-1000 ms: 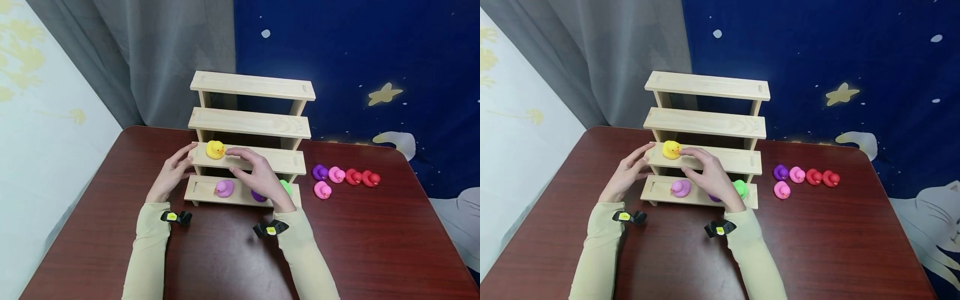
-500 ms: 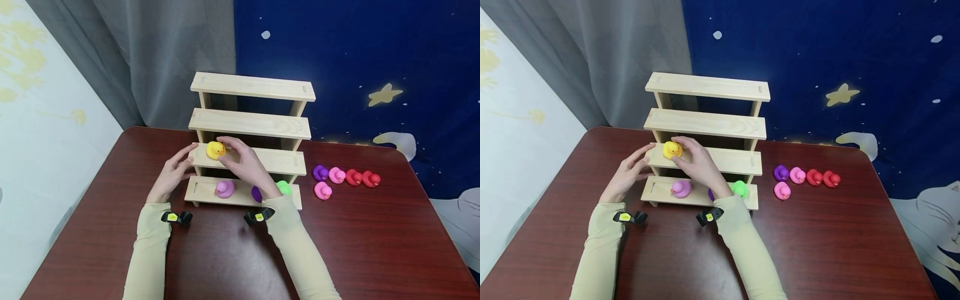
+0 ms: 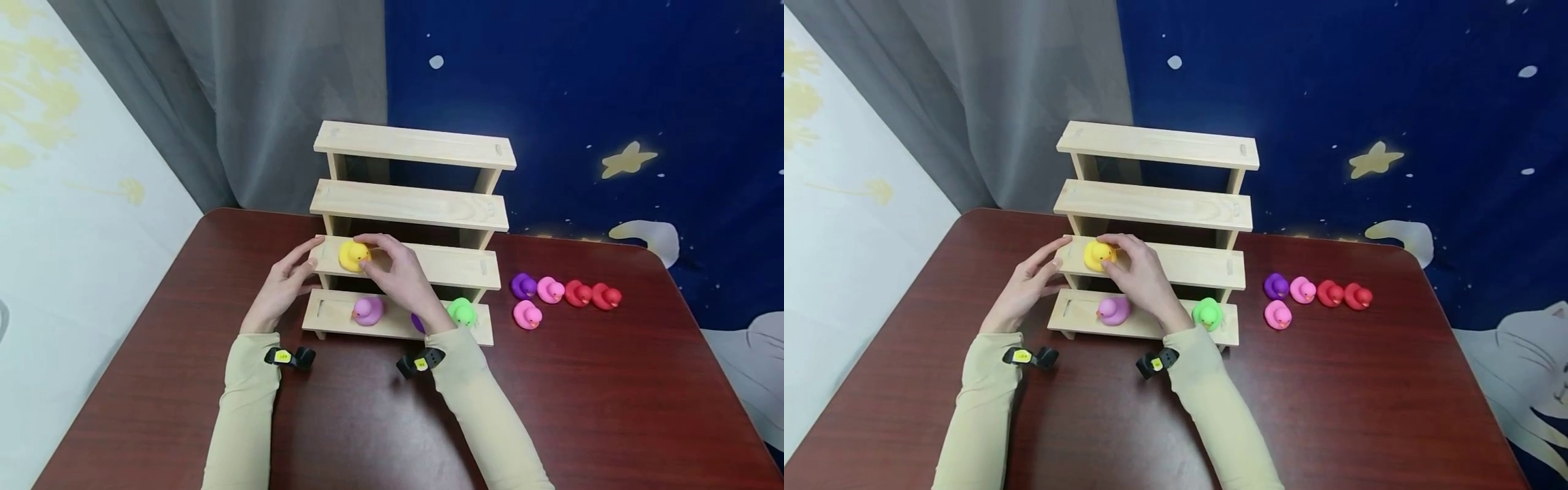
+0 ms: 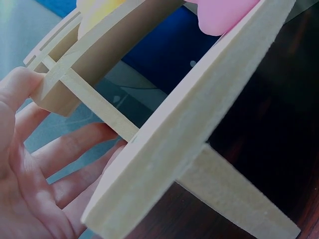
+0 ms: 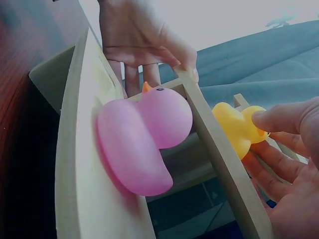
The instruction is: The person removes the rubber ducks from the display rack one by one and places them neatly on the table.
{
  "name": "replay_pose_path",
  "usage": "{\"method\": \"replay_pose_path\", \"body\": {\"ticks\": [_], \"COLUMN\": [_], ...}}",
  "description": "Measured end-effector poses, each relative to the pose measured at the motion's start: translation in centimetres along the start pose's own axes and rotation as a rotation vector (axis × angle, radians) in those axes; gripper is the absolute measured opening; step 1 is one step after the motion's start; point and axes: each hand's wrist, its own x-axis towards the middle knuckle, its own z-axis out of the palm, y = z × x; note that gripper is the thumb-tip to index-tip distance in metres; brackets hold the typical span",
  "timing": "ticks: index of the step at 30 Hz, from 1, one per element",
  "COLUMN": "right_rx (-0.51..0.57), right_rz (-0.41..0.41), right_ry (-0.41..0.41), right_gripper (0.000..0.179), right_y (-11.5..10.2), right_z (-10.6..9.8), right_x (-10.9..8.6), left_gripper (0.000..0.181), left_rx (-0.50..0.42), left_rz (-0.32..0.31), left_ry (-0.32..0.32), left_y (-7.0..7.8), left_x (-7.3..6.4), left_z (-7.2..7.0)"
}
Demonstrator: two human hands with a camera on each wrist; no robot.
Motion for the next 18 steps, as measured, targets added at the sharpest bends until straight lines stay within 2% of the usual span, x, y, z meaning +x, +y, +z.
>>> {"method": "replay_pose_path", "body": {"ticks": [18], "right_rx": [0.084], "right_rz": [0.004], "right_ry": [0.031], "right_gripper": [0.035], "right_y": [-0.1], "right_z": [-1.3], "right_x": [-2.2], "left_gripper": [0.046], "left_rx": [-0.013], "left_rz": [0.023], "left_ry": [0.007], "left_y": [-0.1], "left_x": [0.0], "left_z": [0.2]}}
